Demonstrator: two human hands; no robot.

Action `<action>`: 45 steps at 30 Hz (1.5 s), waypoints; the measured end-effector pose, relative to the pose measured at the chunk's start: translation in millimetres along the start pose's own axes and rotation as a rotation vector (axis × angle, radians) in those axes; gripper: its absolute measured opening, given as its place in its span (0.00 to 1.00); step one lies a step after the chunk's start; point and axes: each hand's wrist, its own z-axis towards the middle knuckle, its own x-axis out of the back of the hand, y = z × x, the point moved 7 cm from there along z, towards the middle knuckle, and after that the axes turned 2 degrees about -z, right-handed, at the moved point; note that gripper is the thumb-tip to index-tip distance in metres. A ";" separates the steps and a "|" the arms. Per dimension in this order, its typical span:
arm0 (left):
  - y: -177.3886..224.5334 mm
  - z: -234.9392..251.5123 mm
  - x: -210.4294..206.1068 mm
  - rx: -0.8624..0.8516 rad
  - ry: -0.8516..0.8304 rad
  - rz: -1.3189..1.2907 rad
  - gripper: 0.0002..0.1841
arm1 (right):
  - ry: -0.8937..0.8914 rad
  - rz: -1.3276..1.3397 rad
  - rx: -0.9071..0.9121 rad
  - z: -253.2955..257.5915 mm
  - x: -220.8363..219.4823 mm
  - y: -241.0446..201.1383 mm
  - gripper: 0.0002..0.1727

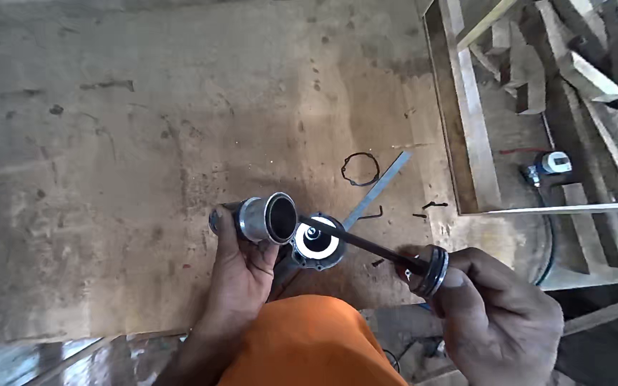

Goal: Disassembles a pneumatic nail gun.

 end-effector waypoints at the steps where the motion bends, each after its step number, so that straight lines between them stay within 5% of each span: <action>1: 0.0 -0.4 0.1 -0.002 0.016 -0.001 0.25 | 0.006 0.000 -0.004 0.3 -0.2 1.0 0.18; 19: 2.3 -5.5 -4.0 -0.054 0.015 0.097 0.25 | 0.007 -0.005 -0.064 1.9 -4.4 11.7 0.16; 28: 11.4 -8.9 -12.4 -0.175 -0.171 0.121 0.23 | 0.011 0.031 0.009 7.0 14.8 10.3 0.17; 38: 12.1 -15.0 -19.7 -0.171 -0.335 0.107 0.24 | -0.162 -0.516 0.108 10.8 21.2 17.1 0.16; 45: 13.9 -16.9 -21.4 -0.152 -0.376 0.070 0.22 | -0.217 -0.623 0.099 9.5 11.4 27.6 0.16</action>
